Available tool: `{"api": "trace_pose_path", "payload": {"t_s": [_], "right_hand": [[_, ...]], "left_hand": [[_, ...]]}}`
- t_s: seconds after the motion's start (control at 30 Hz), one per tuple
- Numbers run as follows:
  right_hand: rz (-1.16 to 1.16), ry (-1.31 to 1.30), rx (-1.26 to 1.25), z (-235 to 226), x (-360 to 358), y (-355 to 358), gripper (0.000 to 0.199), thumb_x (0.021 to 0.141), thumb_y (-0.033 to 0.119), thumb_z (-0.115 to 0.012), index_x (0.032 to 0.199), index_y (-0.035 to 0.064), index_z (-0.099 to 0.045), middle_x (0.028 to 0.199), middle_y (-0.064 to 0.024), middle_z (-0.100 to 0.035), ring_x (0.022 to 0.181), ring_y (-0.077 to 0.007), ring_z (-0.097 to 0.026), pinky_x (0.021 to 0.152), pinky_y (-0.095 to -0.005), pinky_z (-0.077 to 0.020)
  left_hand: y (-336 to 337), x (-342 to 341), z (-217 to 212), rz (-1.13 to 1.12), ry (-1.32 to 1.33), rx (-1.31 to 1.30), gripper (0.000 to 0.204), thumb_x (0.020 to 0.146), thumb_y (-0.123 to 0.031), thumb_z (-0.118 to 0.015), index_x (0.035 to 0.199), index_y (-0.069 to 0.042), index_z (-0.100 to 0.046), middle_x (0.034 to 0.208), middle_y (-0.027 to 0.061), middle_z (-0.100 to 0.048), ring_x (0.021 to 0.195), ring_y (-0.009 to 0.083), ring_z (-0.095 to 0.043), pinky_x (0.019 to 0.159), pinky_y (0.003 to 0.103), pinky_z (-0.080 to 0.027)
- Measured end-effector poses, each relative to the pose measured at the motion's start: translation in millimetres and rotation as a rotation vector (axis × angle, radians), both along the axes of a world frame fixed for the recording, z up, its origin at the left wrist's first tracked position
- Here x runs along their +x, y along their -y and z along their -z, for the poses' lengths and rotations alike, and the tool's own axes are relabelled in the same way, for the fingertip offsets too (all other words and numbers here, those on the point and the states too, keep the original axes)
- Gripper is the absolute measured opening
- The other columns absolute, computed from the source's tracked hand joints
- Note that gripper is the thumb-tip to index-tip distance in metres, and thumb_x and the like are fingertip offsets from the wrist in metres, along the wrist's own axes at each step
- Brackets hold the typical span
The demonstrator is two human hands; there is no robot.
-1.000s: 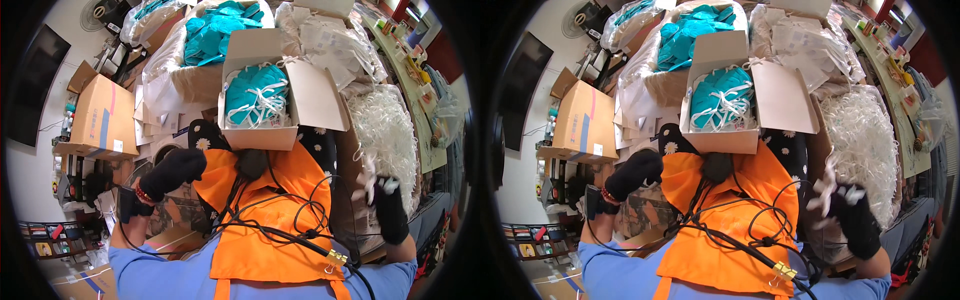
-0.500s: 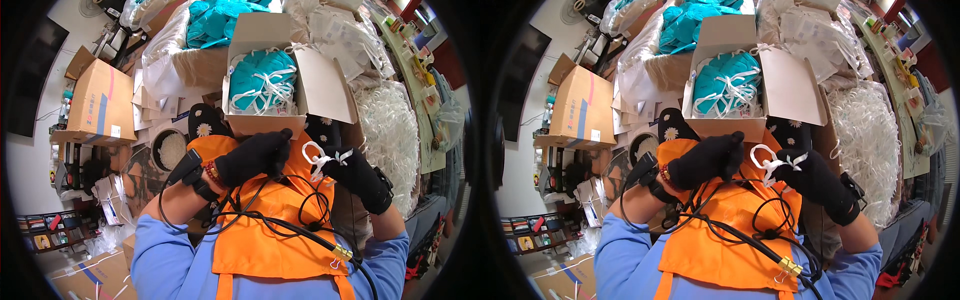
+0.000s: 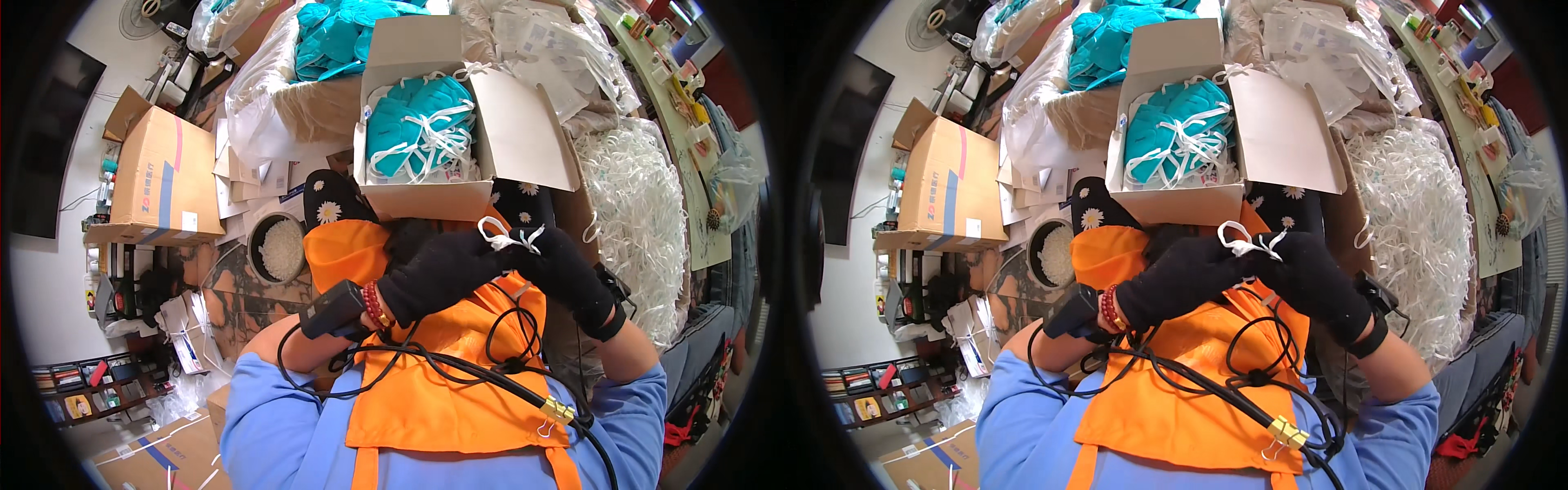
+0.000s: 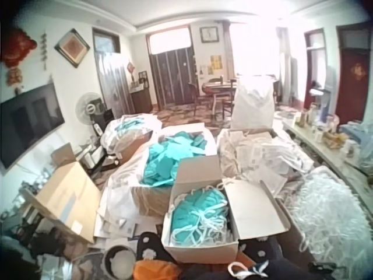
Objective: Packing face masks into small cardboard boxes from a larger supply.
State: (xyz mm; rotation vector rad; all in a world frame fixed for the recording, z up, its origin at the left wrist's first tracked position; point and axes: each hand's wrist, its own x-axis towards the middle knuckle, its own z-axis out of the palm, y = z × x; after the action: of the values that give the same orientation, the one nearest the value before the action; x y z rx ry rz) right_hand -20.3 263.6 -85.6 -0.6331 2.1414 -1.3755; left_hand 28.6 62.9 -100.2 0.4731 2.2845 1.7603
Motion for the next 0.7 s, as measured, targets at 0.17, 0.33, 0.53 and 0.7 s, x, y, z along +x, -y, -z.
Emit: {"api": "trace_pose_path", "payload": {"t_s": [0.17,0.33,0.53,0.7], "right_hand": [[0.342,0.594,-0.063,-33.9,7.3,9.2,0.016,0.088,0.017,-0.065,0.084,0.0016,-0.067,0.070,-0.0002,-0.062,0.063,-0.0043,-0.054,0.056,-0.0207,-0.0407],[0.251,-0.028,-0.018,13.2,8.8,15.9,0.017,0.076,0.018,-0.076,0.082,0.0047,-0.067,0.063,-0.0006,-0.057,0.059,-0.0103,-0.054,0.053,-0.0220,-0.0393],[0.175,-1.140,0.124,13.7,1.4,7.7,0.007,0.073,0.006,-0.071,0.078,0.0048,-0.066,0.071,-0.0105,-0.065,0.063,-0.0274,-0.063,0.059,-0.0334,-0.0492],[0.625,-0.909,0.533,64.5,-67.3,-175.2,0.019,0.091,0.017,-0.057,0.101,0.0063,-0.069,0.088,-0.0086,-0.070,0.076,-0.0232,-0.066,0.069,-0.0329,-0.0509]], "left_hand": [[13.5,-0.1,17.7,0.089,0.082,0.105,0.023,0.098,-0.025,-0.052,0.106,-0.006,-0.062,0.080,-0.0010,-0.061,0.063,0.0063,-0.050,0.059,0.025,-0.045],[13.7,-2.8,12.4,0.149,0.039,0.000,0.020,0.095,-0.021,-0.052,0.093,-0.004,-0.061,0.077,0.0001,-0.059,0.063,0.0073,-0.051,0.057,0.023,-0.044],[29.9,17.4,22.1,0.108,-0.356,-0.080,0.010,0.082,-0.010,-0.057,0.088,-0.002,-0.060,0.075,0.0084,-0.057,0.069,0.0233,-0.058,0.061,0.033,-0.049],[98.0,62.5,9.6,0.101,-0.211,-0.142,0.013,0.088,-0.010,-0.052,0.089,0.000,-0.061,0.083,0.0088,-0.057,0.070,0.0168,-0.055,0.064,0.029,-0.046]]}}
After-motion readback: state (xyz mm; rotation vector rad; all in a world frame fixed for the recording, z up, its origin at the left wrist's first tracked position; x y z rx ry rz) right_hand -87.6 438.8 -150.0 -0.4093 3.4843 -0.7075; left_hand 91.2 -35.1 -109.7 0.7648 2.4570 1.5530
